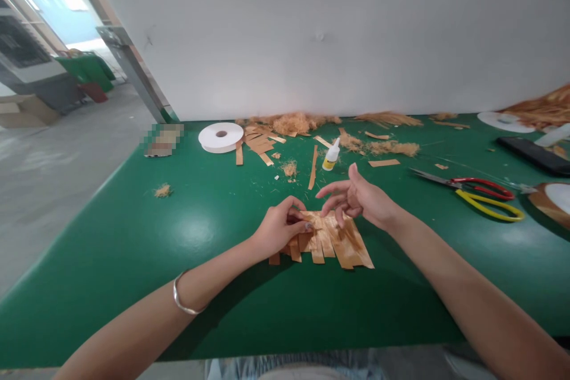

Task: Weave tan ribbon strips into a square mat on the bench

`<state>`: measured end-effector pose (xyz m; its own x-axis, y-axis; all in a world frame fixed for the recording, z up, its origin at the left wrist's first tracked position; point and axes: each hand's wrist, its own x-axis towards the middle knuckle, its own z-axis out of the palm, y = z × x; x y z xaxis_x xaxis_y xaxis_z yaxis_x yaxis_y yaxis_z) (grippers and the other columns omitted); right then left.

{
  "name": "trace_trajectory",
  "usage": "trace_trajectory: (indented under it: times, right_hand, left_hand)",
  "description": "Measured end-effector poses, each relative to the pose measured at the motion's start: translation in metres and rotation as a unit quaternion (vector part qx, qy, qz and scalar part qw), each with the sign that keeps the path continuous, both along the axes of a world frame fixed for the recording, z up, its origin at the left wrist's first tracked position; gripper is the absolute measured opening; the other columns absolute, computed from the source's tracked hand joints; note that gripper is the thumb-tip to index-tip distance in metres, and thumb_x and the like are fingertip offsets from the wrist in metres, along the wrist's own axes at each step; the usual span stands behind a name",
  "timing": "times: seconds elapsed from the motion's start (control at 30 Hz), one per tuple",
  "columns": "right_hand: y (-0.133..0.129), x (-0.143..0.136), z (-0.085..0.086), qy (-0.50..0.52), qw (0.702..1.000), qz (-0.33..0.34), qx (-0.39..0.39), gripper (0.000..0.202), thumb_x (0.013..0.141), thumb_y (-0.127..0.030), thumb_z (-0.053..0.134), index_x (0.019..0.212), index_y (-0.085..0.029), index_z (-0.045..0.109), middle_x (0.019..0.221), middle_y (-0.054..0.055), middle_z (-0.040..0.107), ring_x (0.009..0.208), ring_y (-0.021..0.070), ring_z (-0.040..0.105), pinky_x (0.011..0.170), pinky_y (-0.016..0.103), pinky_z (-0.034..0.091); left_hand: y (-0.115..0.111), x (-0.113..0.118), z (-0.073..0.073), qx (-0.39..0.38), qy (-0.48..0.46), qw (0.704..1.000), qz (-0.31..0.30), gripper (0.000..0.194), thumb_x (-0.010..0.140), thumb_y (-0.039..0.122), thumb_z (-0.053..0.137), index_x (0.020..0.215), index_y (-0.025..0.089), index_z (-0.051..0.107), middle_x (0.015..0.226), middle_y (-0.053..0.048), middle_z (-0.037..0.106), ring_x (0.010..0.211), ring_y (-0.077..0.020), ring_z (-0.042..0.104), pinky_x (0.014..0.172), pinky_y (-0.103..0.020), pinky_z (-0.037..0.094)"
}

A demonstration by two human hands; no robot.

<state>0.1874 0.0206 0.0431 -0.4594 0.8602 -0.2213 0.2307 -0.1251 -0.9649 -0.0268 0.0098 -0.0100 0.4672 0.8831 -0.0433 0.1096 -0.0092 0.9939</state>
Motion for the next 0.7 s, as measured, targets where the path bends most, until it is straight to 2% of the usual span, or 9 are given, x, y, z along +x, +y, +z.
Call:
trace_trajectory:
  times: [0.1, 0.17, 0.27, 0.33, 0.43, 0.5, 0.6, 0.67, 0.7]
  right_hand:
    - [0.001, 0.001, 0.0, 0.064, 0.993, 0.044, -0.083, 0.099, 0.077, -0.081, -0.002, 0.105, -0.015, 0.066, 0.078, 0.016, 0.072, 0.051, 0.0192, 0.064, 0.037, 0.026, 0.025]
    - [0.001, 0.001, -0.001, 0.095, 0.993, 0.032, -0.067, 0.101, 0.076, -0.08, -0.005, 0.114, -0.015, 0.063, 0.091, 0.018, 0.072, 0.076, 0.0246, 0.07, 0.044, 0.026, 0.039]
    - [0.001, -0.001, -0.006, 0.128, 0.99, 0.027, 0.043, 0.091, 0.077, -0.083, 0.011, 0.132, -0.023, 0.051, 0.132, 0.014, 0.057, 0.122, 0.0273, 0.052, 0.08, 0.037, 0.051]
    - [0.0, -0.002, -0.008, 0.109, 0.984, 0.044, 0.135, 0.085, 0.074, -0.082, 0.037, 0.141, -0.029, 0.04, 0.149, 0.008, 0.036, 0.138, 0.0264, 0.031, 0.102, 0.042, 0.041]
    - [-0.002, -0.003, -0.012, -0.016, 0.963, 0.045, 0.266, 0.094, 0.07, -0.066, 0.063, 0.149, -0.034, 0.023, 0.158, 0.002, 0.013, 0.143, 0.028, 0.011, 0.112, 0.047, 0.027]
    - [-0.004, -0.004, -0.014, -0.16, 0.915, 0.029, 0.369, 0.091, 0.076, -0.053, 0.066, 0.15, -0.038, 0.015, 0.158, -0.001, 0.001, 0.144, 0.0302, 0.002, 0.113, 0.052, 0.023]
    - [-0.002, -0.006, -0.02, -0.36, 0.775, -0.013, 0.52, 0.089, 0.083, -0.039, 0.063, 0.15, -0.039, 0.004, 0.157, -0.004, -0.013, 0.143, 0.0335, -0.004, 0.114, 0.058, 0.01]
    - [0.0, -0.007, -0.023, -0.424, 0.705, -0.057, 0.565, 0.094, 0.084, -0.045, 0.06, 0.15, -0.034, -0.006, 0.155, 0.0, -0.019, 0.143, 0.0358, -0.003, 0.113, 0.06, 0.004]
    - [0.001, -0.007, -0.024, -0.438, 0.695, -0.084, 0.565, 0.096, 0.084, -0.052, 0.056, 0.15, -0.03, -0.009, 0.155, 0.002, -0.021, 0.142, 0.0368, -0.004, 0.113, 0.06, 0.004]
  left_hand:
    - [0.0, 0.0, 0.0, -0.002, 0.002, 1.0, -0.006, 0.023, 0.077, 0.021, 0.067, 0.088, 0.019, 0.047, 0.078, -0.001, 0.069, 0.077, -0.0168, 0.07, 0.071, -0.028, 0.055]
    - [0.0, 0.0, 0.0, 0.003, 0.002, 1.0, -0.006, 0.023, 0.078, 0.02, 0.067, 0.089, 0.019, 0.047, 0.078, -0.001, 0.069, 0.078, -0.0174, 0.07, 0.072, -0.029, 0.055]
    - [0.0, 0.0, 0.0, 0.008, 0.0, 1.0, -0.003, 0.023, 0.077, 0.019, 0.067, 0.088, 0.019, 0.047, 0.076, 0.0, 0.068, 0.078, -0.0176, 0.071, 0.072, -0.029, 0.055]
    - [0.0, 0.0, 0.0, 0.011, 0.012, 1.0, 0.0, 0.023, 0.077, 0.019, 0.067, 0.087, 0.019, 0.047, 0.075, 0.0, 0.067, 0.077, -0.0177, 0.07, 0.07, -0.028, 0.054]
    - [0.0, 0.0, 0.0, 0.011, 0.02, 1.0, 0.001, 0.023, 0.077, 0.018, 0.067, 0.087, 0.019, 0.047, 0.075, 0.0, 0.066, 0.077, -0.0181, 0.07, 0.07, -0.028, 0.054]
    - [0.0, 0.0, 0.0, 0.011, 0.018, 1.0, -0.001, 0.023, 0.077, 0.018, 0.067, 0.087, 0.019, 0.047, 0.076, 0.0, 0.066, 0.078, -0.0179, 0.071, 0.071, -0.028, 0.055]
    - [0.0, -0.001, 0.001, 0.017, 0.028, 0.999, 0.0, 0.022, 0.077, 0.018, 0.067, 0.088, 0.019, 0.047, 0.076, 0.001, 0.067, 0.079, -0.0181, 0.07, 0.072, -0.029, 0.055]
    - [0.0, -0.001, 0.002, 0.022, 0.036, 0.999, 0.0, 0.022, 0.077, 0.019, 0.067, 0.088, 0.019, 0.048, 0.075, 0.001, 0.067, 0.079, -0.0184, 0.07, 0.072, -0.03, 0.055]
    - [0.0, -0.001, 0.002, 0.022, 0.036, 0.999, 0.001, 0.022, 0.077, 0.019, 0.067, 0.088, 0.019, 0.048, 0.075, 0.001, 0.067, 0.079, -0.0182, 0.07, 0.071, -0.029, 0.055]
